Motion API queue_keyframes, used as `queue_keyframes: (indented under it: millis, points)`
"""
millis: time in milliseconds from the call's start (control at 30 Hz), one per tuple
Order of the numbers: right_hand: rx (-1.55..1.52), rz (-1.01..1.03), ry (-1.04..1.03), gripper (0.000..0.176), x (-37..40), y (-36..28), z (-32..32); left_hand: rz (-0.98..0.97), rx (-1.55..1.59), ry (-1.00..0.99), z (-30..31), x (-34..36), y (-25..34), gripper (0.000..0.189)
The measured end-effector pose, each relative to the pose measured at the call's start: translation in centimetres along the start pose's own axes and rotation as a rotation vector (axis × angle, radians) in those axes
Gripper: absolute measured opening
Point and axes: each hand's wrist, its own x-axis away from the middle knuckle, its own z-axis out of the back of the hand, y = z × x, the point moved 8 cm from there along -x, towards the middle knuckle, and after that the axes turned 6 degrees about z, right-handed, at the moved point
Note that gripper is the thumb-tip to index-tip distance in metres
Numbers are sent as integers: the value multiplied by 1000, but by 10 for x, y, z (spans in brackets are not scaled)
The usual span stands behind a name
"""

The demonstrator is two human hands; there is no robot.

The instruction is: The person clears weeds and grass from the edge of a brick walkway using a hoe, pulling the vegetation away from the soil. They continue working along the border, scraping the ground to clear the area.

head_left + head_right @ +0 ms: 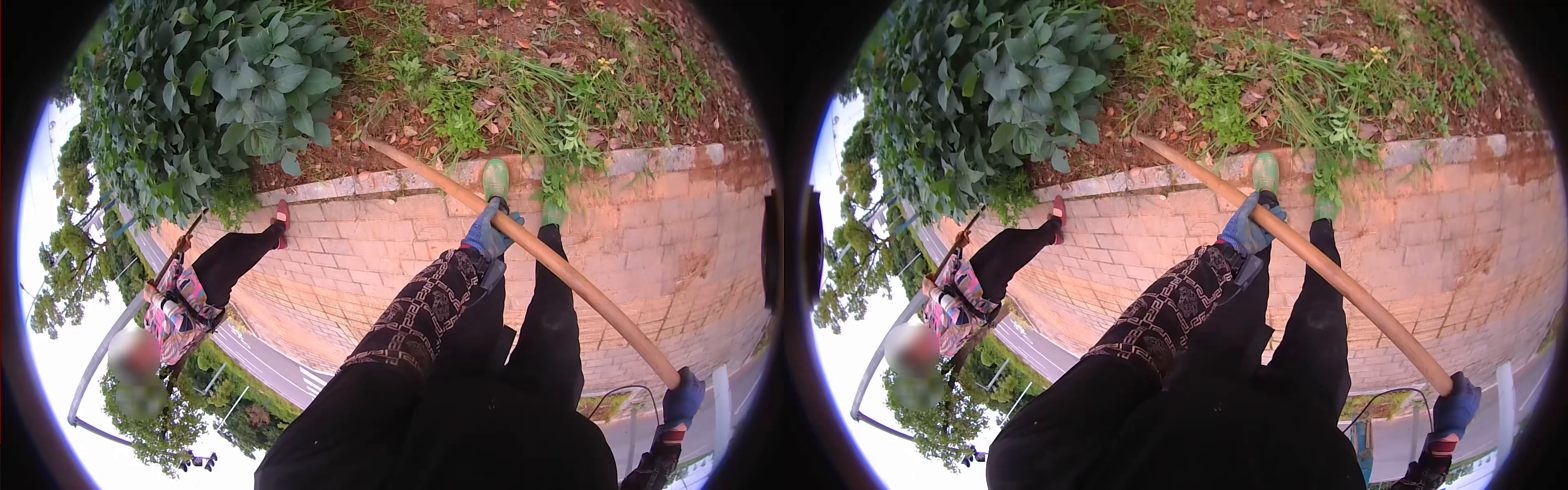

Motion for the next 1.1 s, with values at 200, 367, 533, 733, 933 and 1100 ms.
queue_keyframes:
  millis: [200,367,533,733,933,1100]
  points:
    - [-60,4,1,17,30,9,-39,-10,216,218,7,3,-19,16]
    - [-80,-92,-10,17,82,27,-92,50,150,143,-11,31,-37,17]
    - [-318,-403,-268,15,108,37,-193,89,39,9,-51,41,0,10]
    - [-348,-160,13,18,19,-110,-87,-169,-28,0,-79,0,152,13]
    - [-345,-37,-27,20,-55,-230,-1,-389,-134,-75,-96,13,301,14]
    - [-379,93,6,26,-55,-271,-1,-426,-205,86,-65,22,322,22]
